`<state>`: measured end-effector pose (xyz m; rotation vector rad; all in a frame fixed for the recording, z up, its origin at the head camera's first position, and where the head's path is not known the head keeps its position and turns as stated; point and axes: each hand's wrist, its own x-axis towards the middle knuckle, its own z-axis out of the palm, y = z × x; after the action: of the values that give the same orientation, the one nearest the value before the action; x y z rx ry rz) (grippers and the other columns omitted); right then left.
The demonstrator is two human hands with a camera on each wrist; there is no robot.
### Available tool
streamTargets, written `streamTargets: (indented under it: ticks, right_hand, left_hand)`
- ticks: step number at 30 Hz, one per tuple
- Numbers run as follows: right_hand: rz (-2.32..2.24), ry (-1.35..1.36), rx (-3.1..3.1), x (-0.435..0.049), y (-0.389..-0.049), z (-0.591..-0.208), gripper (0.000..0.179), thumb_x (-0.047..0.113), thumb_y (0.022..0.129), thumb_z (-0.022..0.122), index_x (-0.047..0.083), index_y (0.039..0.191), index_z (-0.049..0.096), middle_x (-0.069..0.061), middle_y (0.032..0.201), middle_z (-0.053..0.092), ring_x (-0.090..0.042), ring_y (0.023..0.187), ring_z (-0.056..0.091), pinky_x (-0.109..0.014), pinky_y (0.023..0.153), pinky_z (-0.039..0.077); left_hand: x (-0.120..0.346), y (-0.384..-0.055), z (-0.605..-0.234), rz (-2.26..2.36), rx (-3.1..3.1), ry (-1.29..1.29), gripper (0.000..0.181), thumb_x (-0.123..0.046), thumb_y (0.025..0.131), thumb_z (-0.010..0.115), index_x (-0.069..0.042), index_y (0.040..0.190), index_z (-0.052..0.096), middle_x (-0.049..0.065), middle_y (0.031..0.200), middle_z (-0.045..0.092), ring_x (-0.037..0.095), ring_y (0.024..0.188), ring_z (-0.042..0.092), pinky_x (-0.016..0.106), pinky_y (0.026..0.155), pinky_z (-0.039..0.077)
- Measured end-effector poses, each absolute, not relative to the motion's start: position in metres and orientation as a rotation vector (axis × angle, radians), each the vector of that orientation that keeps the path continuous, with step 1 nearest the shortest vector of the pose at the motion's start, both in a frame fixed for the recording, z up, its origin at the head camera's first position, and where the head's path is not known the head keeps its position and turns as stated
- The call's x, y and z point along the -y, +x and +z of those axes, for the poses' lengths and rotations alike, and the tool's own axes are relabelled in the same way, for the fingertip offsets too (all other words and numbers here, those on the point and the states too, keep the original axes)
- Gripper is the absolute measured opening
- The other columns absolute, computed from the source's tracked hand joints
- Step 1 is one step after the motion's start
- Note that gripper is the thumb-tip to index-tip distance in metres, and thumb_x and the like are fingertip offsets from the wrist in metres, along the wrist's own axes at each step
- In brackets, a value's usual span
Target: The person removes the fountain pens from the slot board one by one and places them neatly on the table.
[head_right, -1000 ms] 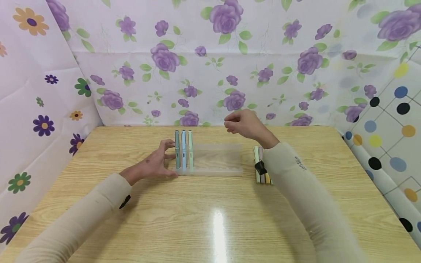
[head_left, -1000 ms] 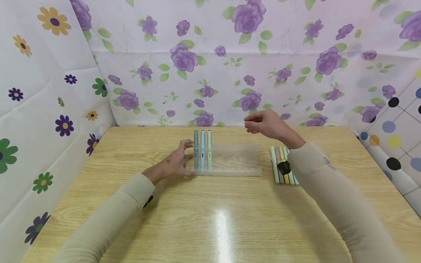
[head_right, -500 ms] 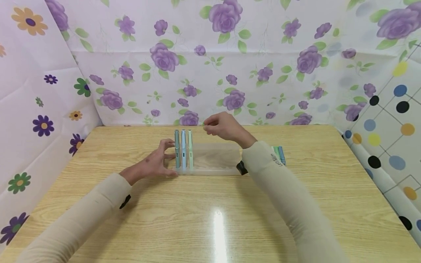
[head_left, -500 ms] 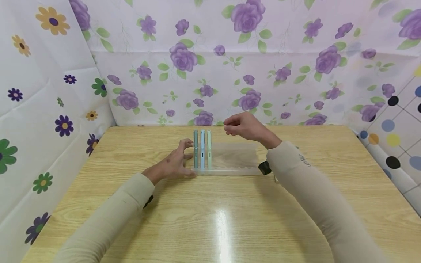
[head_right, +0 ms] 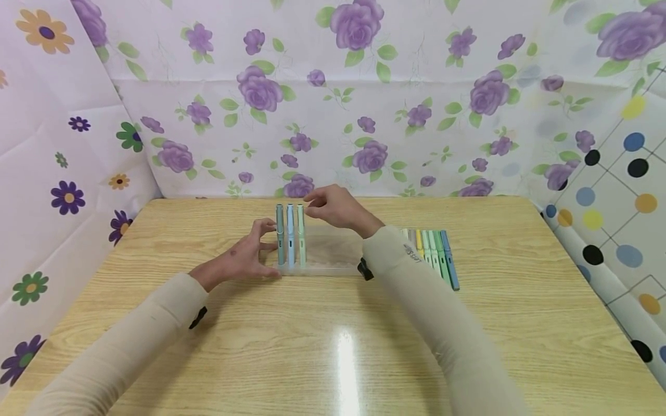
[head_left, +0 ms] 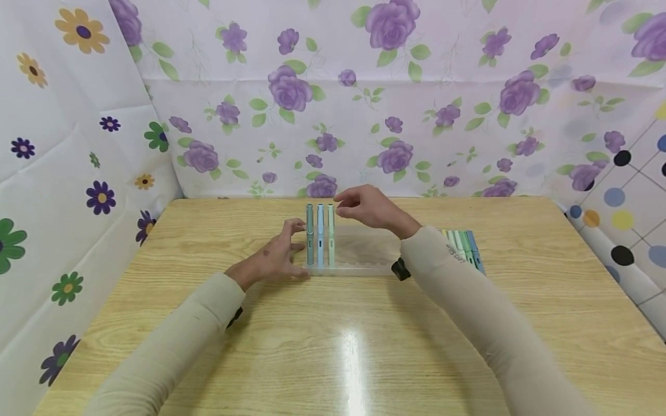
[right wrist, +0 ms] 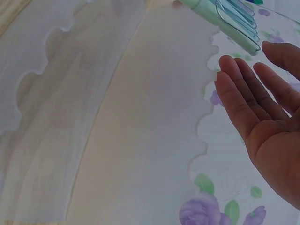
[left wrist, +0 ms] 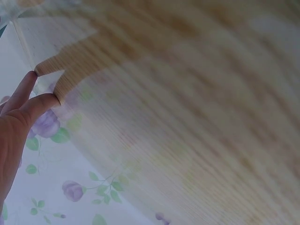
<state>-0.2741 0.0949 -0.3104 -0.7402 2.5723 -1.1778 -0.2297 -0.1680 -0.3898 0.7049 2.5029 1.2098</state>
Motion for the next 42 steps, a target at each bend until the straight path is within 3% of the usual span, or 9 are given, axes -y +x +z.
streamTargets:
  ticks: [7, 17, 22, 30, 36, 42]
  right_hand:
    - [-1.219, -0.721, -2.526, -0.086, -0.273, -0.316, 0.036, 0.018, 0.099, 0.064, 0.005, 0.132, 0.062, -0.014, 0.116, 0.070, -0.026, 0.104, 0.067, -0.043, 0.090, 0.054]
    - [-1.323, -0.688, -2.535, -0.088, -0.268, -0.323, 0.031, 0.018, 0.098, 0.067, 0.002, 0.122, 0.057, -0.010, 0.102, 0.074, -0.026, 0.098, 0.069, -0.039, 0.081, 0.051]
    - [-1.366, -0.702, -2.586, -0.097, -0.267, -0.314, 0.029, 0.016, 0.098, 0.066, 0.002, 0.122, 0.057, -0.013, 0.102, 0.073, -0.029, 0.097, 0.068, -0.042, 0.085, 0.052]
    - [-1.371, -0.656, -2.616, -0.125, -0.264, -0.305, 0.032, 0.019, 0.100, 0.063, 0.003, 0.128, 0.057, -0.015, 0.109, 0.070, -0.027, 0.098, 0.068, -0.045, 0.089, 0.053]
    - [-1.464, -0.600, -2.560, -0.150, -0.261, -0.302, 0.036, 0.017, 0.102, 0.060, 0.001, 0.134, 0.054, -0.019, 0.112, 0.066, -0.034, 0.100, 0.066, -0.041, 0.090, 0.055]
    - [-1.413, -0.551, -2.603, -0.178, -0.256, -0.301, 0.043, 0.020, 0.104, 0.056, 0.002, 0.143, 0.049, -0.020, 0.115, 0.064, -0.031, 0.099, 0.066, -0.036, 0.087, 0.057]
  left_hand:
    - [0.168, -0.230, -0.389, 1.258, -2.462, 0.687, 0.101, -0.002, 0.078, 0.086, -0.013, 0.145, 0.011, 0.024, 0.157, 0.021, 0.044, 0.134, 0.045, 0.054, 0.107, 0.040]
    - [0.170, -0.230, -0.388, 1.241, -2.470, 0.685, 0.101, -0.003, 0.078, 0.085, -0.011, 0.145, 0.010, 0.024, 0.156, 0.020, 0.045, 0.135, 0.044, 0.055, 0.106, 0.041]
    - [0.171, -0.230, -0.388, 1.225, -2.489, 0.696, 0.101, -0.004, 0.079, 0.085, -0.011, 0.146, 0.010, 0.023, 0.157, 0.020, 0.044, 0.135, 0.044, 0.056, 0.106, 0.041]
    - [0.172, -0.231, -0.388, 1.226, -2.491, 0.690, 0.101, -0.002, 0.078, 0.086, -0.011, 0.145, 0.011, 0.023, 0.157, 0.020, 0.043, 0.135, 0.044, 0.055, 0.107, 0.040]
    - [0.171, -0.231, -0.389, 1.233, -2.492, 0.704, 0.100, -0.003, 0.077, 0.086, -0.010, 0.145, 0.012, 0.024, 0.156, 0.021, 0.044, 0.134, 0.045, 0.055, 0.107, 0.040]
    - [0.169, -0.230, -0.390, 1.249, -2.467, 0.681, 0.102, -0.005, 0.078, 0.086, -0.012, 0.147, 0.011, 0.021, 0.158, 0.021, 0.042, 0.135, 0.044, 0.055, 0.106, 0.041]
